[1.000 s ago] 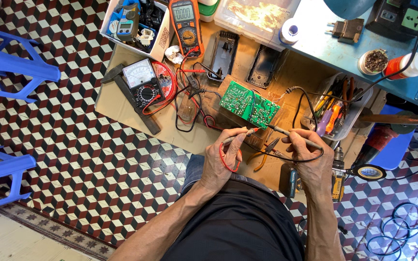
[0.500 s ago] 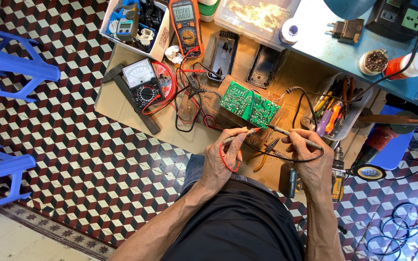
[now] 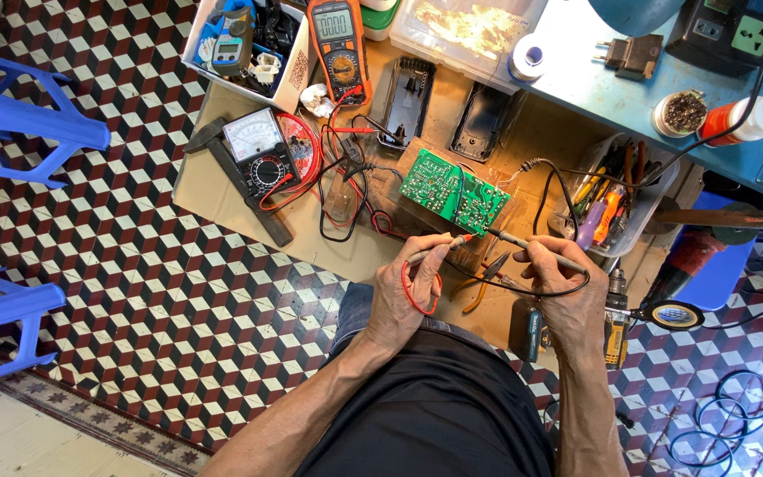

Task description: The person tests a green circuit board using multimeter probes and a heat gun. They repeatedly touch probes to various points on the board, flip it over, and apply heat to specific areas while holding the board with one hand.

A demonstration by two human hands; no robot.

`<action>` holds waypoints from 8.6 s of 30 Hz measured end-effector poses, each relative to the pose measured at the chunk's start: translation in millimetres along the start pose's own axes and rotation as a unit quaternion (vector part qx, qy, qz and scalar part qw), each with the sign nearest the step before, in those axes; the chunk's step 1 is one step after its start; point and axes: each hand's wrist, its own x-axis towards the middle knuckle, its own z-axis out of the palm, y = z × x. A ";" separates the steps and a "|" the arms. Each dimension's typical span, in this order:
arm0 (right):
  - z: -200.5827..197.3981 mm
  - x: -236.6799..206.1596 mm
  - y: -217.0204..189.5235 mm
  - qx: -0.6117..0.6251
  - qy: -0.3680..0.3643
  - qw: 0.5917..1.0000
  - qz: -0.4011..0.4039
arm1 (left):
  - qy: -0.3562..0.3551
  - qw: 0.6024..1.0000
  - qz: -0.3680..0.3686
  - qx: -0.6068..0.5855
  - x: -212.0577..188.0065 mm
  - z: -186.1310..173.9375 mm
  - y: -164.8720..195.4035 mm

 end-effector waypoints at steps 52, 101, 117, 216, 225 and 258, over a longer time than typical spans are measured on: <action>40.1 0.6 -10.6 -0.053 -0.006 0.997 -0.053 | 0.045 0.999 0.008 0.015 11.3 -51.8 25.3; 29.6 -2.0 -2.3 -0.020 0.022 0.998 -0.053 | 0.036 0.992 0.048 0.114 16.1 -24.0 4.7; 34.8 -4.3 6.2 -0.019 0.016 0.997 -0.068 | 0.035 0.988 0.046 0.141 14.3 -23.6 4.7; 152.2 -165.8 39.0 -0.240 0.211 0.932 0.172 | -0.443 0.822 0.265 0.242 55.7 -180.2 119.1; 156.4 -126.7 27.5 -0.230 0.267 0.917 0.185 | -0.321 0.908 0.183 0.199 63.8 -233.5 191.5; -81.6 316.1 -295.5 -0.511 -0.033 0.774 -0.373 | -0.251 0.896 0.202 0.305 79.2 -29.9 229.0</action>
